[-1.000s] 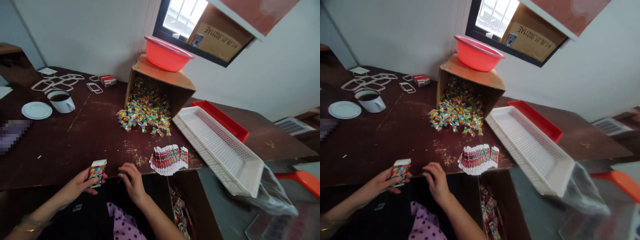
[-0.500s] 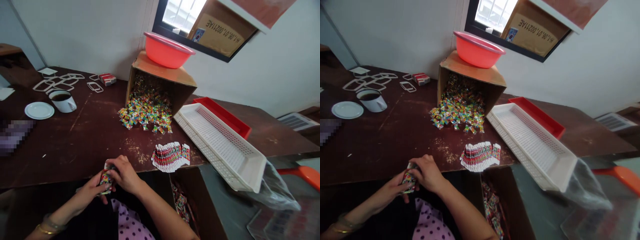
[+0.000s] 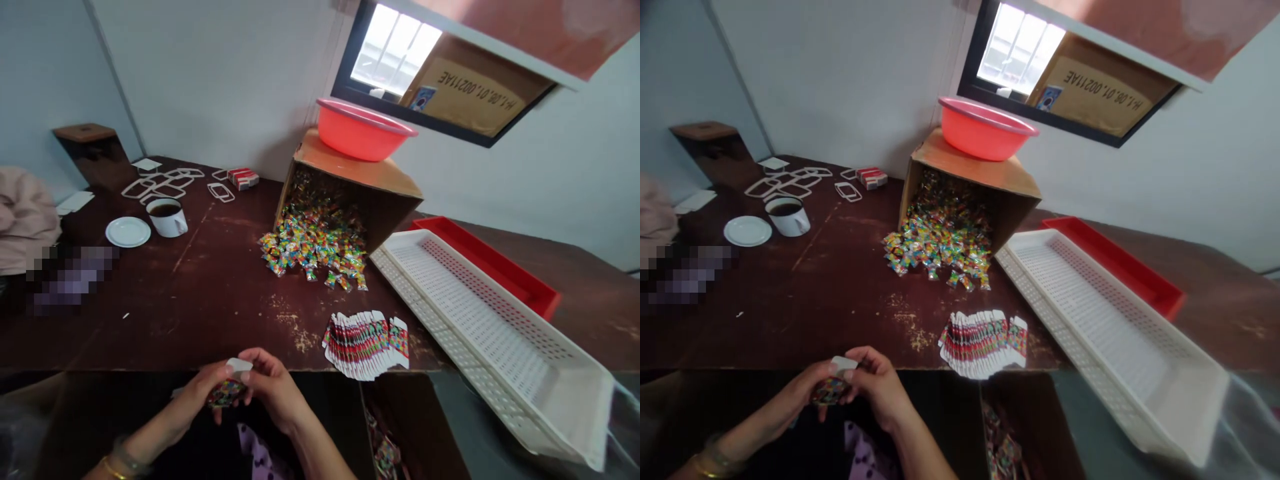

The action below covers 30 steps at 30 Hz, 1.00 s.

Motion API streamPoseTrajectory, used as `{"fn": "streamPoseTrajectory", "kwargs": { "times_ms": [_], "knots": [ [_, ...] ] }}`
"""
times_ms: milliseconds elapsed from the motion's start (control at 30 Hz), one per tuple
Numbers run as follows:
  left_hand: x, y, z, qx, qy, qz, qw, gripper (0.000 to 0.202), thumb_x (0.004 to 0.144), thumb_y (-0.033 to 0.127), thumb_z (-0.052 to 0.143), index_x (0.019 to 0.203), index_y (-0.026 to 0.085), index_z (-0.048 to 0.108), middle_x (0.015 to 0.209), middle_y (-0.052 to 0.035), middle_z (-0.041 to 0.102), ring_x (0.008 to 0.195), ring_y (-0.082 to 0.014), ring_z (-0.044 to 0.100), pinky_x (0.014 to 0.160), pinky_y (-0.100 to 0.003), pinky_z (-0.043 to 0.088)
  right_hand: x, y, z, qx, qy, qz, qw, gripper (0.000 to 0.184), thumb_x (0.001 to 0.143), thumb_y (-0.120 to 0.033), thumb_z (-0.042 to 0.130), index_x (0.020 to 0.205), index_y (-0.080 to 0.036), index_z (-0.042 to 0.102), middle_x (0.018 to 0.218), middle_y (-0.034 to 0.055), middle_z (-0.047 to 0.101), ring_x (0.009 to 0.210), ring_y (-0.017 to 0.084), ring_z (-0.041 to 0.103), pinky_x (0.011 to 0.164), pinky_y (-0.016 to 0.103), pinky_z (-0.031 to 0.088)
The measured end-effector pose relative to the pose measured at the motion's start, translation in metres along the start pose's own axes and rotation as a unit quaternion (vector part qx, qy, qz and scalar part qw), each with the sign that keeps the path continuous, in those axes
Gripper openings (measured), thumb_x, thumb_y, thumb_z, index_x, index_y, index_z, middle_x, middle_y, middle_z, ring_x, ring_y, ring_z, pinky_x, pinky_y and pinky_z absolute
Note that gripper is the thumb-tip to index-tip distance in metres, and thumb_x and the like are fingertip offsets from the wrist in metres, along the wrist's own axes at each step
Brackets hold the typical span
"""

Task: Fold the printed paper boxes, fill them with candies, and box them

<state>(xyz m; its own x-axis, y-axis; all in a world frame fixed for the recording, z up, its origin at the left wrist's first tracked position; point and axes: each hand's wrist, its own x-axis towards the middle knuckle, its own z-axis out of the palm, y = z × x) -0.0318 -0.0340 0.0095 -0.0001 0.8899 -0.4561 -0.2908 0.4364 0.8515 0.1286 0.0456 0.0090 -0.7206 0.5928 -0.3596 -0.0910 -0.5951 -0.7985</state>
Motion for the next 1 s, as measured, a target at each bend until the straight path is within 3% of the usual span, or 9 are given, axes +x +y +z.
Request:
{"fn": "streamPoseTrajectory", "kwargs": {
  "times_ms": [100,200,267,367,433,633,767,933,1000],
  "knots": [
    [-0.001,-0.002,-0.005,0.060,0.064,0.013,0.996,0.044,0.076,0.052,0.066,0.105,0.019,0.074,0.091,-0.0079,0.076,0.073,-0.0258,0.066,0.053,-0.031,0.051,0.005,-0.007,0.000,-0.017,-0.028,0.015,0.999,0.039,0.064,-0.036,0.085,0.091,-0.014,0.070,0.081,0.0024,0.066,0.061,0.010,0.059,0.053,0.021,0.047],
    [-0.005,0.005,-0.012,0.139,0.098,0.043,0.984,0.041,0.065,0.042,0.076,0.101,0.022,0.076,0.107,-0.0088,0.075,0.086,-0.0299,0.066,0.073,-0.037,0.054,0.008,-0.013,0.001,-0.152,-0.036,-0.051,0.986,0.021,0.071,-0.033,0.080,0.084,-0.016,0.075,0.085,0.0034,0.065,0.068,0.012,0.061,0.058,0.025,0.051],
    [-0.006,0.012,-0.015,0.169,0.086,0.058,0.980,0.033,0.063,0.037,0.077,0.093,0.023,0.077,0.102,-0.0074,0.076,0.093,-0.0317,0.065,0.080,-0.037,0.052,0.007,-0.014,0.003,-0.282,-0.045,-0.150,0.947,0.013,0.082,-0.028,0.070,0.090,-0.020,0.078,0.090,0.0045,0.067,0.078,0.014,0.064,0.071,0.029,0.054],
    [-0.003,0.017,-0.016,0.140,0.065,0.059,0.986,0.027,0.073,0.041,0.069,0.091,0.023,0.076,0.087,-0.0036,0.074,0.081,-0.0267,0.064,0.067,-0.032,0.052,0.003,-0.015,0.008,-0.406,-0.074,-0.269,0.870,0.029,0.093,-0.028,0.058,0.119,-0.025,0.070,0.109,0.0083,0.068,0.101,0.018,0.064,0.092,0.032,0.051],
    [0.000,0.016,-0.015,0.085,0.068,0.063,0.992,0.028,0.081,0.043,0.061,0.091,0.022,0.076,0.076,-0.0014,0.071,0.071,-0.0227,0.061,0.058,-0.029,0.050,0.002,-0.018,0.012,-0.427,-0.074,-0.294,0.852,0.039,0.095,-0.032,0.056,0.133,-0.026,0.060,0.120,0.0093,0.065,0.109,0.019,0.061,0.097,0.034,0.048],
    [-0.001,0.009,-0.024,-0.032,0.051,0.052,0.997,0.032,0.086,0.042,0.062,0.107,0.022,0.075,0.095,-0.0041,0.076,0.080,-0.0239,0.063,0.072,-0.035,0.052,0.016,-0.033,0.019,-0.305,-0.009,-0.211,0.929,0.026,0.085,-0.041,0.070,0.105,-0.025,0.076,0.100,0.0043,0.072,0.095,0.017,0.066,0.089,0.031,0.051],
    [-0.007,0.012,-0.036,0.044,0.031,0.035,0.998,0.036,0.081,0.041,0.072,0.112,0.023,0.075,0.080,-0.0018,0.076,0.080,-0.0226,0.065,0.084,-0.034,0.049,0.019,-0.040,0.013,-0.265,-0.049,-0.189,0.944,0.028,0.088,-0.043,0.065,0.103,-0.021,0.076,0.100,0.0048,0.073,0.094,0.017,0.067,0.087,0.031,0.052],
    [-0.014,0.010,-0.023,-0.048,0.013,-0.052,0.997,0.047,0.080,0.054,0.070,0.111,0.019,0.074,0.080,-0.0059,0.077,0.071,-0.0233,0.066,0.061,-0.031,0.053,0.010,-0.031,0.005,-0.473,-0.059,-0.318,0.819,0.035,0.096,-0.036,0.055,0.125,-0.019,0.066,0.116,0.0101,0.071,0.105,0.018,0.064,0.097,0.034,0.047],
    [-0.016,0.007,-0.011,-0.082,0.014,-0.082,0.993,0.050,0.079,0.055,0.071,0.111,0.017,0.074,0.079,-0.0079,0.078,0.071,-0.0246,0.068,0.054,-0.031,0.053,0.005,-0.022,0.004,-0.508,-0.044,-0.327,0.796,0.037,0.096,-0.036,0.055,0.127,-0.018,0.064,0.116,0.0112,0.071,0.102,0.019,0.065,0.095,0.033,0.048]
  ]
}}
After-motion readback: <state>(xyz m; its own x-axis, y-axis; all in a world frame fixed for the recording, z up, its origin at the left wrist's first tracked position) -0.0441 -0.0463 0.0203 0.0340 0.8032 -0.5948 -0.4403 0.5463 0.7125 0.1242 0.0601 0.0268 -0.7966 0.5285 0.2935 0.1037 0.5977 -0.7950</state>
